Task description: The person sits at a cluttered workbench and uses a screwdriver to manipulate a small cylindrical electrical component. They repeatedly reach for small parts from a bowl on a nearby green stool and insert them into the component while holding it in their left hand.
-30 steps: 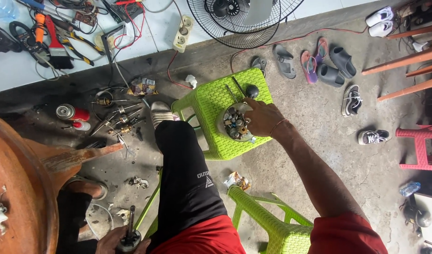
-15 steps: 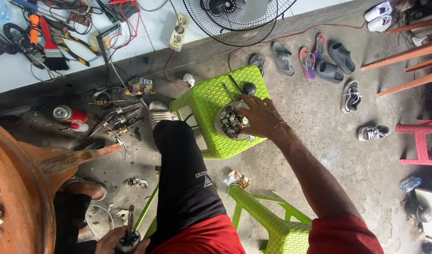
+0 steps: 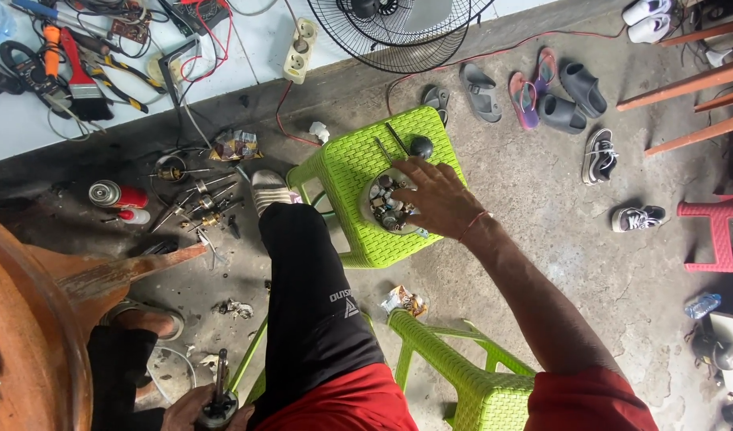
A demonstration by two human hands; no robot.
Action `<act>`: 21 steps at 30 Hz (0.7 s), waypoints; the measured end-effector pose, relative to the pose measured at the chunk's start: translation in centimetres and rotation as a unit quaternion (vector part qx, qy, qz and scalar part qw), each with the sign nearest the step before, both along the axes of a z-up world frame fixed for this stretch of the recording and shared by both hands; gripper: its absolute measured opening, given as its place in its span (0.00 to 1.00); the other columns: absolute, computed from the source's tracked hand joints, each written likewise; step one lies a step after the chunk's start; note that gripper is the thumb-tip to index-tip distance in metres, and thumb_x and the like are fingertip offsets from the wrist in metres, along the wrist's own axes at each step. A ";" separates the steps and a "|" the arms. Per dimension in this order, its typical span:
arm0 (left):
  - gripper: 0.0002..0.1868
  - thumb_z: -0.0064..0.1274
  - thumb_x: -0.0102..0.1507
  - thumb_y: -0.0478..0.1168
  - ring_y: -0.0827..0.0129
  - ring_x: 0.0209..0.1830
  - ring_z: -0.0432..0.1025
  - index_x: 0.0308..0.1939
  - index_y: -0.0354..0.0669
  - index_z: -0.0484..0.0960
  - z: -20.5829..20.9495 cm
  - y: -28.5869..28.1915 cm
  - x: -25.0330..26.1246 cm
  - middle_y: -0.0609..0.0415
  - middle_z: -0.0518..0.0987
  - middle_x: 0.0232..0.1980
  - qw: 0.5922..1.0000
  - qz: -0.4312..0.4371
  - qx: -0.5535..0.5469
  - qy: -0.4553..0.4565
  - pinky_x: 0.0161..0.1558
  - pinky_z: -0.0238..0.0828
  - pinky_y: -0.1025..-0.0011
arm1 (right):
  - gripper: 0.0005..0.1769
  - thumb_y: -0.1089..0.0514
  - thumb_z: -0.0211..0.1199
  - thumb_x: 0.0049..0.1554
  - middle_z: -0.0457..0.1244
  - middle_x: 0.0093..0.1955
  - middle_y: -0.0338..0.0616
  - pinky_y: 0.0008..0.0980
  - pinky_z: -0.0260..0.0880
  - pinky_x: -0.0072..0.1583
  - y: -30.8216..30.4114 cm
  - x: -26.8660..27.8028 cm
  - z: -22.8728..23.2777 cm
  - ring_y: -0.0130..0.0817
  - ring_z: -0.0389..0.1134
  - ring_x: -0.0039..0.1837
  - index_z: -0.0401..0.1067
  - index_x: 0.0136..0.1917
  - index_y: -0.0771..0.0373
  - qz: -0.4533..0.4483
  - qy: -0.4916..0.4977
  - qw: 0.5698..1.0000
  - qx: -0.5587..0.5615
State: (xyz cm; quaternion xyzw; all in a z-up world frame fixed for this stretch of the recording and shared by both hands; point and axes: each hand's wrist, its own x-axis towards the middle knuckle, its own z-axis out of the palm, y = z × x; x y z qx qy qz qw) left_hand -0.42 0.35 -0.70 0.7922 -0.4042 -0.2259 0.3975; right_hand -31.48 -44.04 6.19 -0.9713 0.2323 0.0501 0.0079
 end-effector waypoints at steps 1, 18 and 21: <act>0.27 0.77 0.33 0.49 0.67 0.23 0.78 0.30 0.41 0.85 0.0 0.1 0.1 0.54 0.84 0.27 1.000 -0.005 0.023 0.009 0.31 0.77 0.69 | 0.28 0.37 0.72 0.50 0.45 0.85 0.49 0.59 0.63 0.67 0.4 0.3 -0.1 0.52 0.52 0.80 0.73 0.63 0.38 0.001 0.086 0.996 -0.017; 0.31 0.76 0.34 0.48 0.62 0.30 0.78 0.36 0.38 0.83 0.7 0.6 -0.7 0.49 0.83 0.33 1.000 0.014 -0.005 -0.023 0.37 0.76 0.65 | 0.22 0.46 0.64 0.58 0.51 0.82 0.54 0.49 0.76 0.54 -1.0 1.7 0.7 0.49 0.67 0.67 0.71 0.65 0.46 0.011 0.041 0.999 -0.013; 0.32 0.75 0.38 0.49 0.60 0.30 0.78 0.41 0.37 0.81 -0.5 0.2 -0.3 0.48 0.83 0.34 0.996 -0.006 -0.079 -0.043 0.35 0.76 0.65 | 0.31 0.42 0.75 0.48 0.46 0.84 0.52 0.49 0.75 0.54 -0.9 1.7 0.2 0.51 0.61 0.71 0.74 0.65 0.38 0.016 0.093 0.995 0.027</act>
